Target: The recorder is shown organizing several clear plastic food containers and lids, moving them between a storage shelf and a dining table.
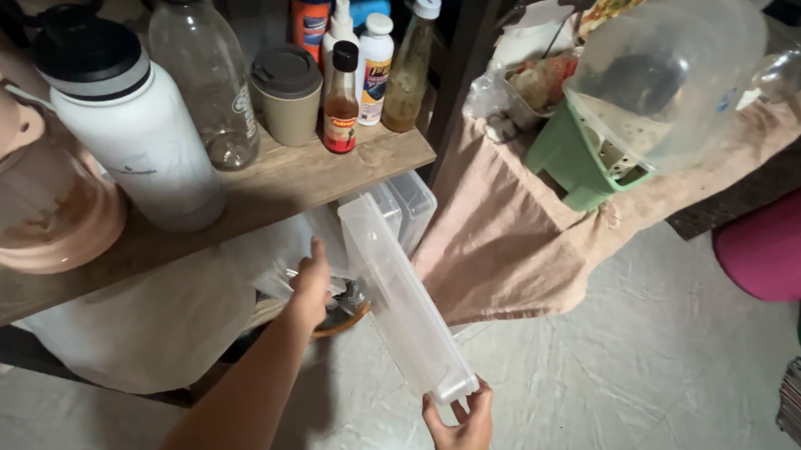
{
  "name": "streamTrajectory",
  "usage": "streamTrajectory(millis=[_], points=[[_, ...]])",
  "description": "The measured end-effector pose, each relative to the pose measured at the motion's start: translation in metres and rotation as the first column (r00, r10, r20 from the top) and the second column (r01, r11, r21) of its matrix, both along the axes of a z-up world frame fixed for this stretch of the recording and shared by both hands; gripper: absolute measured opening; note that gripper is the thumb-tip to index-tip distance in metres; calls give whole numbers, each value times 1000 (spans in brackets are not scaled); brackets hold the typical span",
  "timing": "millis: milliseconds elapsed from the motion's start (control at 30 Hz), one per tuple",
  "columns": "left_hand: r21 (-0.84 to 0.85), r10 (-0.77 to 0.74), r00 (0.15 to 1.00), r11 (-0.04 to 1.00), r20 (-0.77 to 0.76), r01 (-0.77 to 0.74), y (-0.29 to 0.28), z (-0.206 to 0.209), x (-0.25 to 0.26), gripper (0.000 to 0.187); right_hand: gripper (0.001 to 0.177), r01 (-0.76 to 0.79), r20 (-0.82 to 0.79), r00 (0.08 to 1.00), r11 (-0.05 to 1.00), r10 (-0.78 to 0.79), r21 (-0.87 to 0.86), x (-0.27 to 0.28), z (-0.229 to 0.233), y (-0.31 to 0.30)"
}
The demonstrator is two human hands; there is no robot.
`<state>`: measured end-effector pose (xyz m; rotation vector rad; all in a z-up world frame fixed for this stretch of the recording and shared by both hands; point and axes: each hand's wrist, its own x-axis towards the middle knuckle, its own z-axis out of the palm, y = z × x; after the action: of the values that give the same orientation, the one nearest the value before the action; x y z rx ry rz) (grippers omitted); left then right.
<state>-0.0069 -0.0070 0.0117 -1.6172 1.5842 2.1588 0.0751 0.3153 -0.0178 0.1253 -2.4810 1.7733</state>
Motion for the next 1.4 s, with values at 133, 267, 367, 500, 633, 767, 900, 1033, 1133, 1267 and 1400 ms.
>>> streamTrajectory(millis=[133, 267, 367, 500, 633, 767, 900, 1033, 1133, 1267, 1400], points=[[-434, -119, 990, 890, 75, 140, 7, -69, -13, 91, 72, -40, -5, 999, 999, 40, -21, -3, 2, -9], [-542, -261, 956, 789, 131, 290, 13, -74, 1, 97, 68, -89, -7, 996, 996, 89, 3, -10, -3, -21], [-540, -272, 950, 783, 151, 310, 18, -63, 16, 95, 66, -119, 20, 993, 993, 119, 7, -18, -11, -28], [-533, -261, 954, 791, 147, 299, 21, -31, 30, 96, 69, -150, 19, 988, 988, 150, -28, -29, -17, -43], [-565, -266, 949, 763, 169, 314, 24, -18, 29, 103, 66, -163, 65, 984, 986, 165, -45, -36, -11, -65], [-407, -224, 972, 883, 71, 233, 37, 45, 34, 107, 61, -224, 132, 964, 972, 232, -72, -45, -5, -92], [-431, -224, 975, 879, 6, 204, 45, 33, 26, 112, 58, -188, 116, 976, 982, 187, 1, -54, 9, -119], [-574, -284, 955, 768, 88, 282, 49, 1, 20, 104, 57, -124, -46, 985, 874, 165, 470, -63, 7, -133], [-542, -353, 936, 788, -7, 293, 56, 1, 16, 91, 64, -8, -116, 991, 918, 59, 397, -67, -1, -144], [-542, -338, 932, 812, -129, 219, 62, 19, 15, 91, 61, -60, 289, 957, 996, 39, 65, -71, -27, -157], [-593, -346, 938, 747, 39, 300, 45, -23, 4, 111, 90, -173, 421, 875, 967, 238, -187, -78, -39, -160]])
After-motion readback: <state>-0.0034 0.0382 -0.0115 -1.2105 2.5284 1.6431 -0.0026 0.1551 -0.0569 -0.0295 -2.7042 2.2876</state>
